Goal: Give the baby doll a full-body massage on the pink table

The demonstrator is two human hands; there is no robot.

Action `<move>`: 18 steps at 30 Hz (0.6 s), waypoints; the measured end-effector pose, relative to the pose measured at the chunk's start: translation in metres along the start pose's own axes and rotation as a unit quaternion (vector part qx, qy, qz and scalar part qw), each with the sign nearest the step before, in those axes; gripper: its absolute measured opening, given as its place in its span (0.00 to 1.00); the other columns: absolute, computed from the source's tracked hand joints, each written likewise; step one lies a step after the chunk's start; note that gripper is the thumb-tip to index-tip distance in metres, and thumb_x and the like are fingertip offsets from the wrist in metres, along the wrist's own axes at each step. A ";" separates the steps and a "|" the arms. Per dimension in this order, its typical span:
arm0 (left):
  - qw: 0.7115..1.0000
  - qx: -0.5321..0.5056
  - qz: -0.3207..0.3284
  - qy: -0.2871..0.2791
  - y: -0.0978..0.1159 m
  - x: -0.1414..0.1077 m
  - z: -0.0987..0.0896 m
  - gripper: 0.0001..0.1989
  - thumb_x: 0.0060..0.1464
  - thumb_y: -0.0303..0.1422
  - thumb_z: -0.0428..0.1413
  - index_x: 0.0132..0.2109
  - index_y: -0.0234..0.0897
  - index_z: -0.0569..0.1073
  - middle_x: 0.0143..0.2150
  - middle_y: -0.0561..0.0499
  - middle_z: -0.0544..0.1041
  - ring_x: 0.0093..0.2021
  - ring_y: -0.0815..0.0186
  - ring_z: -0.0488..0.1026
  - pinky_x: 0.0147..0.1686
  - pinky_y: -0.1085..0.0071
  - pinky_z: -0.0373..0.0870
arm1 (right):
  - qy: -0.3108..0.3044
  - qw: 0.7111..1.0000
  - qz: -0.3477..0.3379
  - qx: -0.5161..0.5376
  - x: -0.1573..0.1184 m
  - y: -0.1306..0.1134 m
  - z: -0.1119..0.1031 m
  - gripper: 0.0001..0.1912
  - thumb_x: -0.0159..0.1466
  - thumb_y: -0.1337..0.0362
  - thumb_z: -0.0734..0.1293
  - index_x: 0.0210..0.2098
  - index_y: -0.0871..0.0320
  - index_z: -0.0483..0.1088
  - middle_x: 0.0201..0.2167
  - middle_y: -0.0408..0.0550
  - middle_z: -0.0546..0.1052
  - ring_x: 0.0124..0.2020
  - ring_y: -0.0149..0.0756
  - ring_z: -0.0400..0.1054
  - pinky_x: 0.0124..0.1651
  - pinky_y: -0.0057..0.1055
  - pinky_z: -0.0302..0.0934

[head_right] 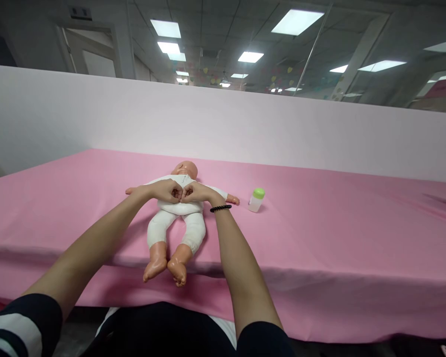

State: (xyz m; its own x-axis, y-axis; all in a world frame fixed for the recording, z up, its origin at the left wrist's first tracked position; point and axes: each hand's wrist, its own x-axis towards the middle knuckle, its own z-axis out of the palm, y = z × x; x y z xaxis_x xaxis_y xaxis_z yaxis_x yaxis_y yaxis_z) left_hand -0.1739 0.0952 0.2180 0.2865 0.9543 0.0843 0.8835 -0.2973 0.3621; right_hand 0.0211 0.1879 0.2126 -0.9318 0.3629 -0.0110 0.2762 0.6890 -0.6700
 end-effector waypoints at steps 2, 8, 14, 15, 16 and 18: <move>1.000 0.001 0.024 0.002 -0.001 0.000 0.001 0.06 0.45 0.38 0.58 0.29 0.41 0.74 0.26 0.54 0.71 0.27 0.66 0.66 0.27 0.68 0.59 | 0.003 1.000 -0.015 0.022 0.000 0.001 0.000 0.06 0.54 0.65 0.69 0.30 0.58 0.78 0.30 0.41 0.77 0.35 0.32 0.66 0.39 0.28 0.58; 0.998 -0.027 0.061 -0.015 0.001 -0.001 0.003 0.08 0.48 0.39 0.58 0.30 0.40 0.75 0.26 0.54 0.70 0.27 0.68 0.64 0.27 0.69 0.58 | -0.043 0.995 -0.027 0.089 -0.003 0.007 -0.004 0.09 0.53 0.62 0.74 0.33 0.57 0.79 0.35 0.44 0.80 0.41 0.36 0.70 0.45 0.29 0.61; 0.999 -0.016 0.043 -0.020 0.005 0.001 0.005 0.08 0.46 0.39 0.59 0.28 0.39 0.73 0.24 0.55 0.66 0.25 0.69 0.61 0.27 0.69 0.56 | -0.039 0.996 -0.017 0.076 -0.005 0.005 -0.005 0.07 0.52 0.63 0.75 0.30 0.58 0.79 0.33 0.43 0.81 0.39 0.35 0.71 0.43 0.29 0.61; 0.999 -0.018 0.047 -0.017 0.005 0.000 0.005 0.09 0.46 0.40 0.59 0.28 0.39 0.73 0.24 0.55 0.66 0.25 0.69 0.61 0.26 0.69 0.56 | -0.045 0.995 -0.022 0.085 -0.006 0.005 -0.005 0.08 0.52 0.63 0.75 0.31 0.58 0.79 0.33 0.44 0.80 0.39 0.36 0.71 0.44 0.29 0.62; 0.998 -0.022 0.051 -0.014 0.004 0.000 0.004 0.10 0.46 0.41 0.60 0.28 0.39 0.73 0.24 0.55 0.67 0.25 0.69 0.61 0.26 0.69 0.56 | -0.052 0.994 -0.025 0.093 -0.006 0.005 -0.005 0.09 0.51 0.62 0.76 0.32 0.57 0.80 0.33 0.44 0.81 0.40 0.37 0.72 0.44 0.30 0.62; 0.998 -0.025 0.054 -0.014 0.003 -0.001 0.003 0.12 0.46 0.43 0.62 0.30 0.39 0.74 0.26 0.54 0.68 0.25 0.69 0.63 0.26 0.70 0.56 | -0.062 0.993 -0.025 0.093 -0.006 0.005 -0.005 0.10 0.51 0.62 0.76 0.33 0.57 0.80 0.34 0.44 0.81 0.42 0.38 0.72 0.45 0.30 0.63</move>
State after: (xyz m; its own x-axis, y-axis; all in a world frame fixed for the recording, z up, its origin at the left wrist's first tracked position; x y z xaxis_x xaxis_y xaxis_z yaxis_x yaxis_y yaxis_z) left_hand -0.1703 0.0929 0.2162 0.3902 0.9154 0.0992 0.8271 -0.3959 0.3990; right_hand 0.0294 0.1924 0.2133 -0.9682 0.2434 -0.0578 0.1915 0.5729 -0.7969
